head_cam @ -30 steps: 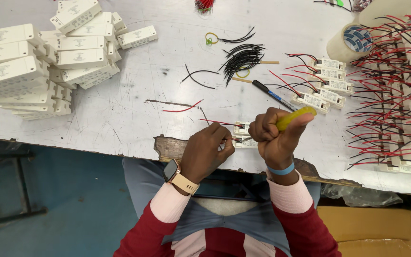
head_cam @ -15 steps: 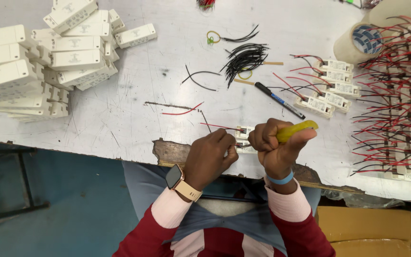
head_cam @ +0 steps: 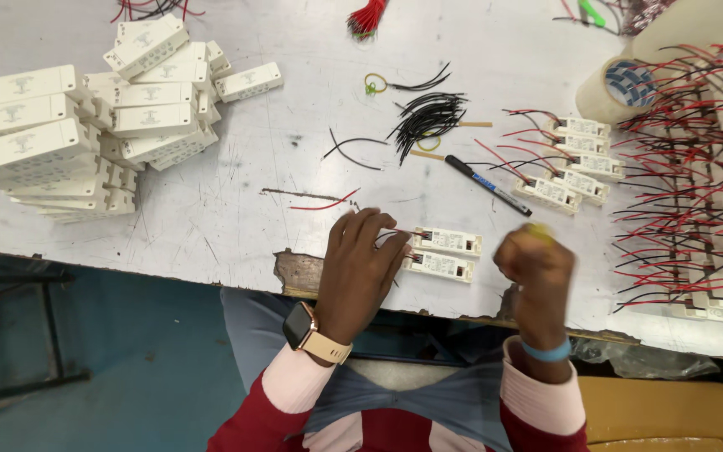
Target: The person assembles small white electrical components by inserting red and black wires into terminals and securing them with a screwdriver. They handle multiple units, stacking completed ones on the table.
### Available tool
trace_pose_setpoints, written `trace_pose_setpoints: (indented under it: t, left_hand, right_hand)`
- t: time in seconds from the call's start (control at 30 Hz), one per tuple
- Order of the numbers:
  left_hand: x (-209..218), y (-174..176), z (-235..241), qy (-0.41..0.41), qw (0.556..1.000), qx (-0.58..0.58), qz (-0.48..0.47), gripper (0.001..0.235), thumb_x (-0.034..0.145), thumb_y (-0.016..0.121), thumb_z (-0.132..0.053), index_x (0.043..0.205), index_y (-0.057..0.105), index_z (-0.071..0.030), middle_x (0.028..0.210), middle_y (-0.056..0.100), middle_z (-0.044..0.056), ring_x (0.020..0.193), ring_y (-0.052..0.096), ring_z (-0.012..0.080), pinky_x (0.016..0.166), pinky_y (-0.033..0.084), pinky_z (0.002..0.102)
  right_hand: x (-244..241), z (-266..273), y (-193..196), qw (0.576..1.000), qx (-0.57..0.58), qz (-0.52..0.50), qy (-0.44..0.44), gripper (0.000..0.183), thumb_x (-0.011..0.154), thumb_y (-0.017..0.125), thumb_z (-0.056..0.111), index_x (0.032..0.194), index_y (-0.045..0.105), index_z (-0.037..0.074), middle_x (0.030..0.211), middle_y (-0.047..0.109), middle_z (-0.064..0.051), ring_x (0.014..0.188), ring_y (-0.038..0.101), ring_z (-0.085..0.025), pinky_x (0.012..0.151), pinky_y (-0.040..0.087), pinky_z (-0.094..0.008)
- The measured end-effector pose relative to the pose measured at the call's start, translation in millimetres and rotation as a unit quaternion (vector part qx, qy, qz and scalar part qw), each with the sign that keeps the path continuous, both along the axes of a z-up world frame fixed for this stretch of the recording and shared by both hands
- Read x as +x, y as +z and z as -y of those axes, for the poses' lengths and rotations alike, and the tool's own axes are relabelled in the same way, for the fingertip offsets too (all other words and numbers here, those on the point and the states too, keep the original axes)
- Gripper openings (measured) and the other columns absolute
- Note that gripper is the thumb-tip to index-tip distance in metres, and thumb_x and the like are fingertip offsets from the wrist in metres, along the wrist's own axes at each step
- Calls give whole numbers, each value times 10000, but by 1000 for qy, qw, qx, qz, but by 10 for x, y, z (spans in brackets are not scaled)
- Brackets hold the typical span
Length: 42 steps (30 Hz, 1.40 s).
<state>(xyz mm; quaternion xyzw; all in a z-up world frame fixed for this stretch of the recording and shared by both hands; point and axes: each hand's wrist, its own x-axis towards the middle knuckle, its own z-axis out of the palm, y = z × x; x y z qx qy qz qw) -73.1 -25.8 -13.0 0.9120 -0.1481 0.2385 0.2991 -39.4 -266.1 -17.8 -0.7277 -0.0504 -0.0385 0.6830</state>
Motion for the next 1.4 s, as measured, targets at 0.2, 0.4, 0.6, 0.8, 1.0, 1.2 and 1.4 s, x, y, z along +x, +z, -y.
trace_pose_setpoints:
  t: [0.2, 0.4, 0.6, 0.8, 1.0, 1.2, 1.4]
  left_hand:
    - [130, -233, 101, -41, 998, -43, -24, 355, 845, 695, 6, 1194, 710, -60, 1155, 642, 113, 1126, 612, 306, 1144, 428, 502]
    - [140, -400, 36, -77, 987, -131, -59, 338, 845, 711, 43, 1165, 700, -64, 1132, 646, 110, 1103, 627, 308, 923, 530, 412]
    - [133, -335, 28, -73, 984, -149, -66, 271, 883, 711, -3, 1147, 702, -58, 1106, 655, 107, 1087, 635, 297, 929, 531, 403]
    - [113, -349, 27, -45, 992, -117, -26, 217, 953, 699, -118, 1161, 727, -64, 1039, 688, 91, 1070, 630, 281, 1079, 452, 460]
    - [134, -372, 18, -55, 990, -128, -8, 132, 942, 717, -140, 1042, 736, -56, 982, 706, 100, 1063, 640, 291, 1063, 452, 462]
    - [122, -394, 40, -62, 992, -96, -53, 78, 942, 709, -103, 974, 741, -39, 957, 710, 102, 1026, 652, 296, 1056, 455, 455]
    - [106, -335, 73, -40, 995, -65, -65, 121, 929, 724, -137, 1002, 754, -46, 1003, 715, 111, 1102, 632, 297, 1074, 443, 444]
  right_hand:
    - [213, -33, -265, 938, -322, 94, -89, 311, 909, 785, 226, 1099, 708, -9, 907, 688, -131, 765, 651, -230, 684, 523, -333]
    - [182, -113, -239, 873, -430, 220, -69, 312, 956, 747, 177, 1223, 694, 25, 1218, 682, -149, 1170, 601, -335, 1009, 454, -473]
    - [-32, -366, -152, 862, -418, 270, 95, 572, 813, 795, 336, 1285, 635, 57, 1370, 605, -156, 1298, 511, -370, 1091, 382, -489]
    - [-156, -292, -5, 860, -460, 201, 95, 642, 782, 805, 343, 1326, 618, 59, 1355, 608, -135, 1271, 515, -357, 1063, 402, -474]
    - [-360, 87, 217, 841, -501, 194, 64, 605, 773, 813, 359, 1269, 636, 61, 1283, 664, -114, 1179, 582, -332, 949, 442, -468]
    - [-588, 1063, 860, 843, -447, 265, -140, 457, 807, 898, 241, 1008, 521, 80, 1238, 643, -134, 1171, 643, -350, 992, 509, -427]
    - [-717, 1865, 1187, 747, -589, 162, -261, 488, 935, 858, 153, 1335, 613, 19, 1349, 637, -138, 1245, 549, -359, 1058, 437, -459]
